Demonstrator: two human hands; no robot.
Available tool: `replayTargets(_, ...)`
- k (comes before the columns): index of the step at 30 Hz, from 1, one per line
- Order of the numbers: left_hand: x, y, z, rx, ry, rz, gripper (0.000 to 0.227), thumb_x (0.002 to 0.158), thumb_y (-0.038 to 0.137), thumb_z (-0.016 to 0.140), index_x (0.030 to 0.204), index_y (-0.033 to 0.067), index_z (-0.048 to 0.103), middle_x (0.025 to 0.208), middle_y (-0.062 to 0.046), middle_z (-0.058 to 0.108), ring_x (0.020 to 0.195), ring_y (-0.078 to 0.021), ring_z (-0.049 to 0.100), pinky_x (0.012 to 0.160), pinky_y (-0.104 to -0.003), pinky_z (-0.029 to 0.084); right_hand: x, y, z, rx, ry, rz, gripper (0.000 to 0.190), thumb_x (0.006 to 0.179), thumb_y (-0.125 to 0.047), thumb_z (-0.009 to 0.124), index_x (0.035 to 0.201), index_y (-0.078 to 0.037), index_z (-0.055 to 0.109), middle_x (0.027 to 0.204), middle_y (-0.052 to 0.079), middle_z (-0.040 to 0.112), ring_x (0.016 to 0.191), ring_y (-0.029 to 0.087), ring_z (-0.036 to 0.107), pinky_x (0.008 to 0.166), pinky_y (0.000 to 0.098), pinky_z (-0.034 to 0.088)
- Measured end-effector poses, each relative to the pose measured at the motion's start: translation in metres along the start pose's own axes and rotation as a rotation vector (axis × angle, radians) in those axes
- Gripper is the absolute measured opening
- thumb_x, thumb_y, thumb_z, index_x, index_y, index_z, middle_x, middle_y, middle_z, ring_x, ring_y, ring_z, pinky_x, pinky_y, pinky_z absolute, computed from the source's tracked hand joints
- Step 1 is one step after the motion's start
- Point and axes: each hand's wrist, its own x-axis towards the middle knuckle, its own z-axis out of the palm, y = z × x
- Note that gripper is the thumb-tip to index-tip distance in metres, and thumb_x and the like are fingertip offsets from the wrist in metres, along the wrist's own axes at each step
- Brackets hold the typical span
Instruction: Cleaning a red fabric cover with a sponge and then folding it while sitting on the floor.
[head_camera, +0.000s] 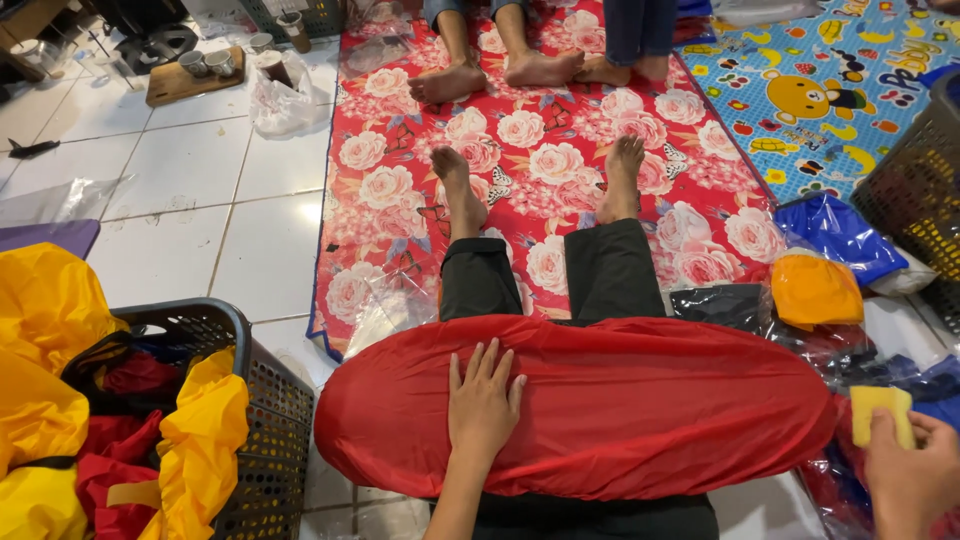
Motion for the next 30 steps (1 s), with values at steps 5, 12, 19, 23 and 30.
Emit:
replayTargets(5,0.005,0.002,0.001,0.021,-0.053,-0.011,0.054,0.105,0.044,0.041,0.148,0.0129,0.053,0.160,-0.010,0.042,0.150,-0.0295,0.033,0.123,-0.057,0.012,-0.034,-0.212,-0.096,0.524,-0.271,0.181,0.036,0.107,-0.024,0.076,0.128,0.004,0.066,0.115,0.023,0.072,0.096,0.032,0.069,0.077,0.0446,0.055)
replayTargets(12,0.040,-0.011,-0.008,0.014,-0.321,-0.061,0.054,0.103,0.045,0.051,0.149,0.0168,0.052,0.157,-0.010,0.043,0.148,-0.0294,0.036,0.122,-0.061,0.017,-0.060,-0.348,-0.061,0.669,-0.697,-0.346,0.030,0.082,-0.032,0.081,0.105,-0.014,0.075,0.092,0.008,0.080,0.087,0.024,0.075,0.076,0.0367,0.059)
replayTargets(19,0.064,-0.035,-0.029,-0.048,-0.111,-0.103,0.055,0.103,0.041,0.054,0.151,0.0141,0.050,0.156,-0.020,0.045,0.150,-0.0355,0.037,0.123,-0.064,0.019,0.007,-0.303,-0.010,-0.092,-0.873,-0.333,0.033,0.097,-0.048,0.062,0.122,-0.031,0.073,0.112,0.010,0.082,0.113,0.033,0.075,0.094,0.0462,0.059)
replayTargets(23,0.074,-0.046,-0.009,-0.016,-0.247,-0.158,0.059,0.106,0.051,0.034,0.143,0.0096,0.054,0.138,-0.011,0.061,0.137,-0.0297,0.047,0.124,-0.060,0.016,0.064,-0.214,-0.023,-0.348,-0.897,-0.137,0.045,0.106,-0.044,0.040,0.123,-0.013,0.066,0.120,0.021,0.076,0.108,0.039,0.073,0.084,0.0507,0.053)
replayTargets(30,0.131,-0.049,-0.003,-0.023,-0.582,-0.339,0.077,0.108,0.058,0.018,0.115,0.0037,0.072,0.121,-0.020,0.070,0.114,-0.0404,0.064,0.117,-0.053,0.032,0.043,-0.246,-0.093,-0.240,-0.667,0.051,0.046,0.108,-0.048,0.052,0.137,-0.015,0.065,0.123,0.020,0.079,0.105,0.038,0.077,0.079,0.0474,0.061)
